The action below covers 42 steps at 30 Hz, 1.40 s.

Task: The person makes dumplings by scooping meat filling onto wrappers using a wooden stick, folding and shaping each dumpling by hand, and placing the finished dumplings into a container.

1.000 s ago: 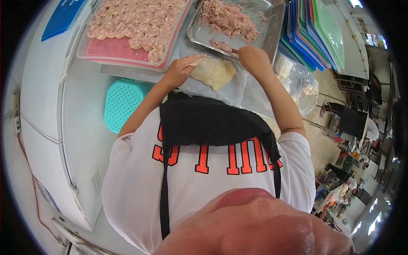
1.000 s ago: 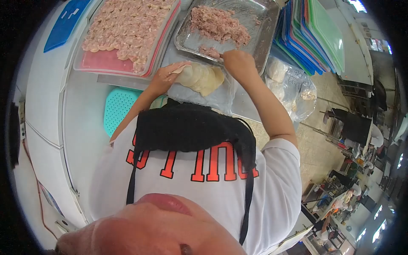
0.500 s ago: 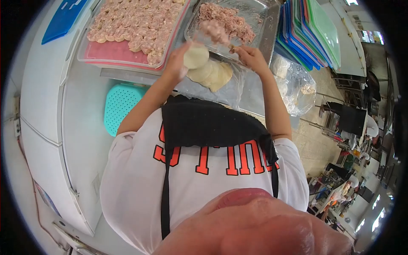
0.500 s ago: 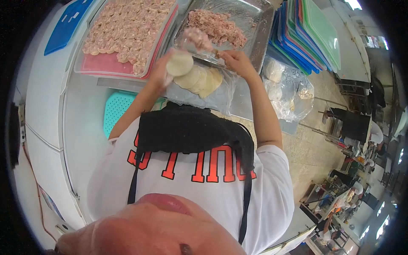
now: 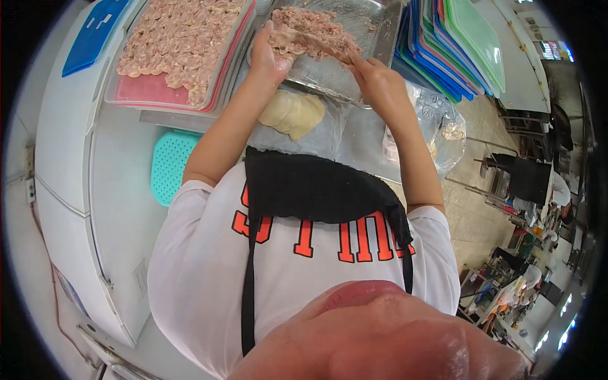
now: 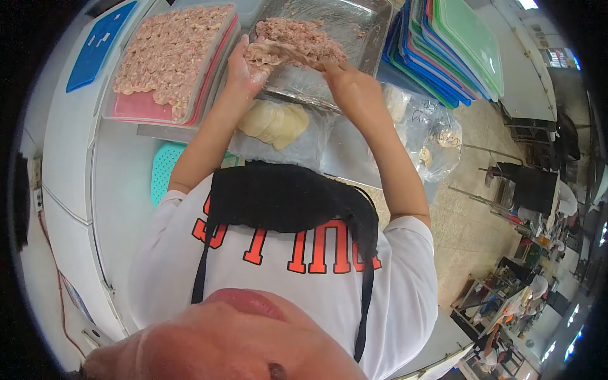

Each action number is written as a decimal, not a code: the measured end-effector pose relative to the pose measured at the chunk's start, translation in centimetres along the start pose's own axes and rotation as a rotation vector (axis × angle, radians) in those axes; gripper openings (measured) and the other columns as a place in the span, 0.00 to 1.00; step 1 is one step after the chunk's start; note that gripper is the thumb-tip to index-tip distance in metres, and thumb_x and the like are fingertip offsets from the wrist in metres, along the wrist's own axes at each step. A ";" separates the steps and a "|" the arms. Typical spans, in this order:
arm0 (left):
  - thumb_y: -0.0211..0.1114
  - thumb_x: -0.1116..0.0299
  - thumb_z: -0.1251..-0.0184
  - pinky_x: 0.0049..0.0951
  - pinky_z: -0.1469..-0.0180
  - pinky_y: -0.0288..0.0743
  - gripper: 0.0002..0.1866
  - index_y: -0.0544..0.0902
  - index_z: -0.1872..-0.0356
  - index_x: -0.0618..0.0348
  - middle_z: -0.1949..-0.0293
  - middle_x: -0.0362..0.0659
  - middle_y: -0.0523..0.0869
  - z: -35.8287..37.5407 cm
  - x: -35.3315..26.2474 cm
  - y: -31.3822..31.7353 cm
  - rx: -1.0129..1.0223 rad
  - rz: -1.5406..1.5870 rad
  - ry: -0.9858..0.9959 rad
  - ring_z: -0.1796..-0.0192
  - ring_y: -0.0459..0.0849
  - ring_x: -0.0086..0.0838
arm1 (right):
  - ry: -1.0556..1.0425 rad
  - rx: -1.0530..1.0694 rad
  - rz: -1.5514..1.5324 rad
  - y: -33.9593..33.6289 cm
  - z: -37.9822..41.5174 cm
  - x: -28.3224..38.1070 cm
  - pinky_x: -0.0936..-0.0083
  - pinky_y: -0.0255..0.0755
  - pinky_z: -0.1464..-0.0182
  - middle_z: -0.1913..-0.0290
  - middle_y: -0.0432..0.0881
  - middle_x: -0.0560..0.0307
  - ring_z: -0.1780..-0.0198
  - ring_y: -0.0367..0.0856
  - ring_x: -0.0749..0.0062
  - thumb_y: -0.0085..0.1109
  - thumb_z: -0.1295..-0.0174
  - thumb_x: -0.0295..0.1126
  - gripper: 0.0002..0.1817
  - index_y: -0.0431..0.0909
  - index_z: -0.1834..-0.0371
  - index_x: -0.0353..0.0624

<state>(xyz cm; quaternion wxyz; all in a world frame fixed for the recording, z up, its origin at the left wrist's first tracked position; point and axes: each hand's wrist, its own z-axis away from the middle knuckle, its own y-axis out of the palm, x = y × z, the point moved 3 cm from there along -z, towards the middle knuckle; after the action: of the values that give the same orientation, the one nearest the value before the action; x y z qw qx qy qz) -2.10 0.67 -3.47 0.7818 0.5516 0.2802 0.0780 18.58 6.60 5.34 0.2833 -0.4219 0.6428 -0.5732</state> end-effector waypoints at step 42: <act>0.75 0.66 0.49 0.26 0.39 0.68 0.30 0.76 0.43 0.59 0.48 0.40 0.82 3.6 -2.0 7.7 0.663 -1.667 0.219 0.46 0.79 0.28 | -0.118 0.286 -0.710 -2.8 -1.1 -4.7 0.69 0.73 0.54 0.59 0.83 0.42 0.58 0.83 0.55 0.53 0.32 0.41 0.18 0.78 0.47 0.40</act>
<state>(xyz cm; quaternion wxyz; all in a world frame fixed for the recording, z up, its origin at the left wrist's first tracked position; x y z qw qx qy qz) -0.42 -0.18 5.08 0.3546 0.3560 0.6699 -0.5466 20.54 11.30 7.75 0.1597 -0.6065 0.3531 -0.6942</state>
